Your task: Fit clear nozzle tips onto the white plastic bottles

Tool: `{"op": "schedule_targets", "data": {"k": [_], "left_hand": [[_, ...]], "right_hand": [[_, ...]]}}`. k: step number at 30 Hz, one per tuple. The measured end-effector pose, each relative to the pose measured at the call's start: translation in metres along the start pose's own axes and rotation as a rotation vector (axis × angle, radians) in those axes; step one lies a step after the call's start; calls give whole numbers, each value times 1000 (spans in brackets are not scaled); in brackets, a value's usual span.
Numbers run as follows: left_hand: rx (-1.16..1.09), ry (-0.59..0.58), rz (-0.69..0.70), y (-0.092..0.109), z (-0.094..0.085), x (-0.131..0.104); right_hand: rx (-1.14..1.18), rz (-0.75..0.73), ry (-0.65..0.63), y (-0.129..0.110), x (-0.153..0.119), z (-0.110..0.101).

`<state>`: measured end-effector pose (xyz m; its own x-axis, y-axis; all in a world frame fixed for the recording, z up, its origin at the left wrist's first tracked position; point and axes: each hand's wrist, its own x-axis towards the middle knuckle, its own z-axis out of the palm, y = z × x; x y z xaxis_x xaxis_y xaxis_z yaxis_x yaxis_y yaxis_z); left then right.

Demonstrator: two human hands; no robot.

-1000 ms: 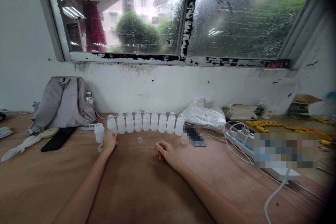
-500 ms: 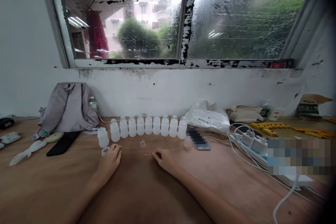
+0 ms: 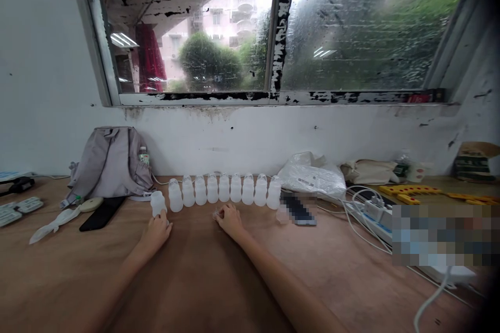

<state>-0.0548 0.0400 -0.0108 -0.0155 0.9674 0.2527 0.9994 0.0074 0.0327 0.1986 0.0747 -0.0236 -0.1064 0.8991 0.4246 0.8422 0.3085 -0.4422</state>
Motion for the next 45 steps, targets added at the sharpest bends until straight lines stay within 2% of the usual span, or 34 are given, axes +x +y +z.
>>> {"op": "schedule_targets", "data": {"k": [6, 10, 14, 16, 18, 22, 25, 29, 35, 40, 45], "left_hand": [[-69, 30, 96, 29, -14, -6], [-113, 37, 134, 50, -14, -12], [-193, 11, 115, 52, -2, -10], [-314, 11, 146, 54, 1, -8], [-490, 62, 200, 64, 0, -9], [-824, 139, 284, 105, -13, -14], [-958, 157, 391, 141, -19, -16], [-988, 148, 464, 170, -8, -16], [-933, 111, 480, 172, 18, -17], [-897, 74, 474, 170, 22, -18], [-841, 85, 508, 170, 23, -19]], "right_hand": [[-50, -95, 4, 9, -28, -30], [-116, -120, -39, 24, -52, -50], [-100, -122, -73, 34, -64, -56], [-50, -122, -74, 35, -65, -55], [-2, -110, -55, 34, -65, -54], [45, -90, -7, 32, -65, -54], [72, -68, 22, 35, -65, -56], [87, -49, 61, 38, -64, -60], [52, -40, 52, 37, -63, -59], [84, -52, 44, 38, -64, -55], [95, -30, 52, 39, -64, -56]]}}
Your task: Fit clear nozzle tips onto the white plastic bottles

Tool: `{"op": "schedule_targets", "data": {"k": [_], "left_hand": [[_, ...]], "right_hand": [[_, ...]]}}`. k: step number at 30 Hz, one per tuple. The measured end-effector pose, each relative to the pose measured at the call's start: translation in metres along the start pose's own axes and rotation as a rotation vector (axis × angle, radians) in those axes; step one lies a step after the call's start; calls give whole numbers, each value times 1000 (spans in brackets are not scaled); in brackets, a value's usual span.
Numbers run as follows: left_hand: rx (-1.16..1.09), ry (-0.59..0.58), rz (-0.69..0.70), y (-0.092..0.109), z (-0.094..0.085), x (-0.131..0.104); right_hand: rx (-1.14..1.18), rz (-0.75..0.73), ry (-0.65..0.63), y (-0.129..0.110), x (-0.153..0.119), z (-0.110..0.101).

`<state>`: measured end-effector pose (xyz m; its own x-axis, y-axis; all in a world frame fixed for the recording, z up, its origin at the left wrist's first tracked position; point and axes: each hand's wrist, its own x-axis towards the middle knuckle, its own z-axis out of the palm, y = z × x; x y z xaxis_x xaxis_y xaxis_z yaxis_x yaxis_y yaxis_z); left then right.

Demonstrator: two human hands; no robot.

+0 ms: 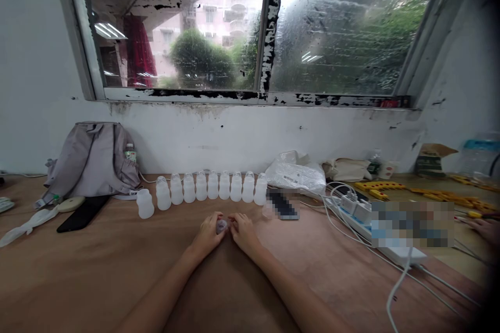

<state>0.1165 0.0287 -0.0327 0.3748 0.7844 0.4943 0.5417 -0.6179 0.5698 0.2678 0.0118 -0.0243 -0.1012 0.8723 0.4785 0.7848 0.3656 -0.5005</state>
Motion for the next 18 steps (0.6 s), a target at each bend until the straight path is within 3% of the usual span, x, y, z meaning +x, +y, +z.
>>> {"op": "schedule_targets", "data": {"k": [5, 9, 12, 18], "left_hand": [[142, 134, 2, 5, -4, 1], [160, 100, -42, 8, -7, 1], [44, 78, -84, 8, -8, 0], [-402, 76, -195, 9, -5, 1]], "right_hand": [[-9, 0, -8, -1, 0, -3], [-6, -24, -30, -1, -2, -4], [44, -103, -45, -2, -4, -4], [150, -222, -8, -5, -4, -3]]}}
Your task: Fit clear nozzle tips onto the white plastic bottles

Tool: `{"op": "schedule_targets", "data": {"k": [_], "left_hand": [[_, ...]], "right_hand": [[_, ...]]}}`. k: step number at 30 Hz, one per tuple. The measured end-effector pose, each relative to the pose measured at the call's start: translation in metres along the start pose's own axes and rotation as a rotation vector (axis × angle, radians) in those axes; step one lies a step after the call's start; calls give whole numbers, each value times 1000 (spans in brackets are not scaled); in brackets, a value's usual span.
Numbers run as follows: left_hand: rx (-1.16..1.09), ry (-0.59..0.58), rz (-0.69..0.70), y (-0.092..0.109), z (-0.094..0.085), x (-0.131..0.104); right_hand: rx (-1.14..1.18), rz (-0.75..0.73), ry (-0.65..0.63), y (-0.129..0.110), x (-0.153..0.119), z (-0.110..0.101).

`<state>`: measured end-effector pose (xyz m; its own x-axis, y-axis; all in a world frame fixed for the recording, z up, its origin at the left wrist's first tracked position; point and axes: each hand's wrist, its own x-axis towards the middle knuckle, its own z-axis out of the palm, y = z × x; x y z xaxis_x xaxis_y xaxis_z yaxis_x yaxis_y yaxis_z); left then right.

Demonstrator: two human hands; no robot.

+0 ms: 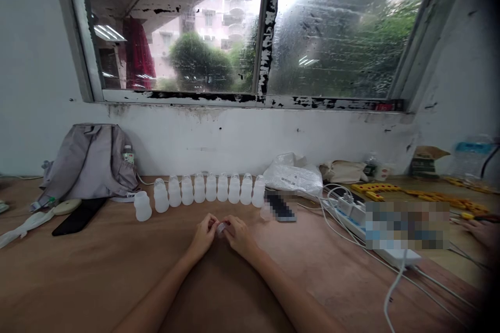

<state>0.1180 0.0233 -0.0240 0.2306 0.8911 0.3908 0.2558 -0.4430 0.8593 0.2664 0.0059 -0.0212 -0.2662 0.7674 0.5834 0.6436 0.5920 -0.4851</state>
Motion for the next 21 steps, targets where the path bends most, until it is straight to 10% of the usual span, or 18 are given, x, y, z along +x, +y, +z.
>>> {"op": "schedule_targets", "data": {"k": [7, 21], "left_hand": [[-315, 44, -182, 5, 12, -6], [-196, -169, -23, 4, 14, -9]], "right_hand": [[-20, 157, 114, 7, 3, 2], [-105, 307, 101, 15, 12, -3]]}}
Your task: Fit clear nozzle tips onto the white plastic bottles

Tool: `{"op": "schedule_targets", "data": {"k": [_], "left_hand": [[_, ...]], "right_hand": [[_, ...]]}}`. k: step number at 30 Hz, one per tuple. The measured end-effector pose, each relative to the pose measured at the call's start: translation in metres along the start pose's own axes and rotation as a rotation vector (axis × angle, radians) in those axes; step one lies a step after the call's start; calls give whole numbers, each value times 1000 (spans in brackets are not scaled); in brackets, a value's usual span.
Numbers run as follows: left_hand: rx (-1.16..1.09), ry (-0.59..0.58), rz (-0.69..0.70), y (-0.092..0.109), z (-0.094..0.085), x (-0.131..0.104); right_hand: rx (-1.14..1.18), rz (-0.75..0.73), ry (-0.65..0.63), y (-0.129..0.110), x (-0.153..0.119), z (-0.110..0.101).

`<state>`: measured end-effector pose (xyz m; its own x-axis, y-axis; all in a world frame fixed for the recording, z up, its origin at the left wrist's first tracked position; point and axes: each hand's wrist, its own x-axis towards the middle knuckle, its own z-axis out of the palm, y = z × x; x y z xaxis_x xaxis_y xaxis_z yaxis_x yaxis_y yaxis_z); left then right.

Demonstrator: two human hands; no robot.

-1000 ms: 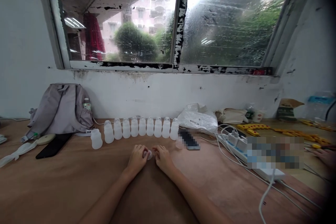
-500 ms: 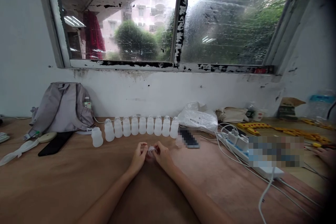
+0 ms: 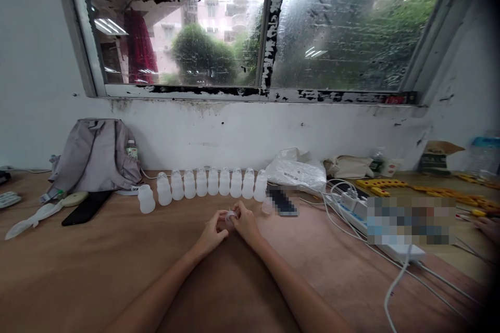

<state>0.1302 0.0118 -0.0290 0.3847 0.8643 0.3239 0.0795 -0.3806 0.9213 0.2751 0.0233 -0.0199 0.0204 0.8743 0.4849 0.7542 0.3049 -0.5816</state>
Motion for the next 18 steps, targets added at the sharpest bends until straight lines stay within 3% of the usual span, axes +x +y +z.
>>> {"op": "schedule_targets", "data": {"k": [6, 13, 16, 18], "left_hand": [[74, -28, 44, 5, 1, -4], [253, 6, 139, 19, -3, -8], [321, 84, 167, 16, -10, -5], [391, 217, 173, 9, -18, 0]], "right_hand": [[-46, -10, -10, -1, -1, 0], [21, -143, -18, 1, -7, -4], [40, -202, -27, -1, -9, -7], [28, -205, -31, -2, -9, -9]]}}
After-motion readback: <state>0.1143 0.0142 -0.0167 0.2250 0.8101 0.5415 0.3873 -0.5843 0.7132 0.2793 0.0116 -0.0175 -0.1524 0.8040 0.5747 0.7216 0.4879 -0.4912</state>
